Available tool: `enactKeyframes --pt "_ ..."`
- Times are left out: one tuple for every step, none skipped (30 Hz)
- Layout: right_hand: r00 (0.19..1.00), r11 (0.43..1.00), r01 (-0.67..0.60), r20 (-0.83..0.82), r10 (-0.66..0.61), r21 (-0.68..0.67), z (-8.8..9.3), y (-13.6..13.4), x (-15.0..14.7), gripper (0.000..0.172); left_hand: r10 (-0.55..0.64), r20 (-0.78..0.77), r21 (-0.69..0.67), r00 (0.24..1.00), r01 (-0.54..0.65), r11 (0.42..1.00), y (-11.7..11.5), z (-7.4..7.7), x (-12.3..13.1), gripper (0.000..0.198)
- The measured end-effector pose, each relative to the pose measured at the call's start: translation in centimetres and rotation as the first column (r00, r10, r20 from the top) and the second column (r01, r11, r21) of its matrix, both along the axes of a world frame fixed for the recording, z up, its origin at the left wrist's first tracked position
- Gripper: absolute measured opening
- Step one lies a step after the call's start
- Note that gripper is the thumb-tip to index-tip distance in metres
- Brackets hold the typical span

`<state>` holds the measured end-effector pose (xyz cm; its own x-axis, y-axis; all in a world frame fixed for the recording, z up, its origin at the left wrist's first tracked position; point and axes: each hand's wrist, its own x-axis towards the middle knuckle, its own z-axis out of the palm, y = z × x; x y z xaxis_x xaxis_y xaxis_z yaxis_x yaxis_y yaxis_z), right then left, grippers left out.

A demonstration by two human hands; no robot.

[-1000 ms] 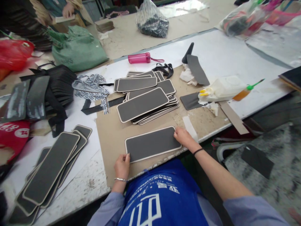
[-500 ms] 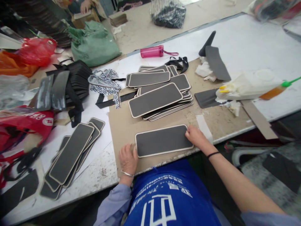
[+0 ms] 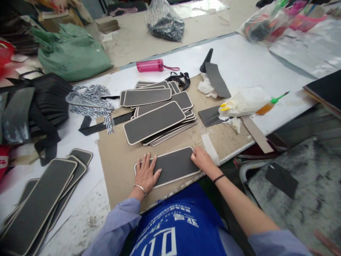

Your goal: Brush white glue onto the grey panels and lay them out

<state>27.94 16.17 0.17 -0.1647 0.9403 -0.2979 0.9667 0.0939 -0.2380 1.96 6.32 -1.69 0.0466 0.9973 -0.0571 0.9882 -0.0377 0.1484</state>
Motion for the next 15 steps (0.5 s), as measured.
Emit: enactKeyframes --pt "1.000 1.000 0.017 0.000 -0.017 0.012 0.1 -0.1 0.0 0.003 0.001 -0.005 0.002 1.000 -0.001 1.000 0.0 -0.1 0.0 0.059" --pt "0.999 0.999 0.034 0.002 -0.034 0.037 0.3 -0.2 0.0 0.006 0.001 -0.008 0.004 1.000 -0.001 1.000 -0.1 -0.1 0.0 0.059" --pt "0.999 0.996 0.043 -0.001 -0.043 0.080 0.5 -0.3 -0.2 0.011 -0.003 -0.010 0.007 1.000 0.003 1.000 -0.1 -0.1 0.0 0.059" --pt "0.999 0.989 0.039 -0.012 -0.038 0.143 0.7 -0.5 -0.5 0.017 -0.009 -0.012 0.013 1.000 0.009 1.000 -0.1 -0.2 0.0 0.059" --pt "1.000 0.976 0.015 -0.029 -0.008 0.217 1.0 -0.6 -0.9 0.023 -0.017 -0.015 0.021 1.000 0.017 1.000 -0.2 -0.2 0.0 0.059" --pt "0.998 0.957 -0.032 -0.046 0.047 0.290 1.4 -0.8 -1.4 0.029 -0.024 -0.019 0.033 1.000 0.025 0.999 -0.2 -0.3 0.1 0.059" --pt "0.991 0.932 -0.098 -0.056 0.125 0.349 1.6 -0.9 -2.1 0.036 -0.031 -0.024 0.049 0.999 0.033 0.998 -0.2 -0.3 0.1 0.058" --pt "0.975 0.908 -0.175 -0.059 0.213 0.381 1.8 -1.0 -2.7 0.043 -0.037 -0.028 0.068 0.999 0.039 0.997 -0.3 -0.4 0.1 0.057" --pt "0.953 0.889 -0.255 -0.058 0.299 0.380 1.9 -1.1 -3.3 0.050 -0.042 -0.033 0.089 0.999 0.045 0.995 -0.3 -0.4 0.1 0.056" --pt "0.925 0.876 -0.331 -0.062 0.374 0.351 1.8 -1.1 -3.8 0.056 -0.045 -0.035 0.113 0.998 0.048 0.992 -0.4 -0.6 0.1 0.054" --pt "0.898 0.869 -0.393 -0.076 0.433 0.302 1.6 -1.1 -4.2 0.060 -0.043 -0.035 0.133 0.998 0.047 0.990 -0.4 -0.7 0.0 0.053" --pt "0.877 0.867 -0.435 -0.101 0.469 0.245 1.2 -0.9 -4.4 0.062 -0.044 -0.031 0.157 0.999 0.048 0.986 -0.4 -1.0 -0.1 0.052" --pt "0.864 0.868 -0.459 -0.133 0.486 0.187 0.7 -0.8 -4.5 0.064 -0.047 -0.022 0.174 0.999 0.050 0.984 -0.4 -1.3 -0.3 0.051" --pt "0.858 0.873 -0.469 -0.166 0.487 0.134 0.2 -0.7 -4.5 0.064 -0.052 -0.011 0.186 0.999 0.053 0.981 -0.4 -1.7 -0.4 0.051" --pt "0.855 0.878 -0.470 -0.198 0.479 0.093 -0.3 -0.6 -4.4 0.064 -0.063 -0.002 0.191 0.998 0.063 0.980 -0.5 -2.2 -0.6 0.052"
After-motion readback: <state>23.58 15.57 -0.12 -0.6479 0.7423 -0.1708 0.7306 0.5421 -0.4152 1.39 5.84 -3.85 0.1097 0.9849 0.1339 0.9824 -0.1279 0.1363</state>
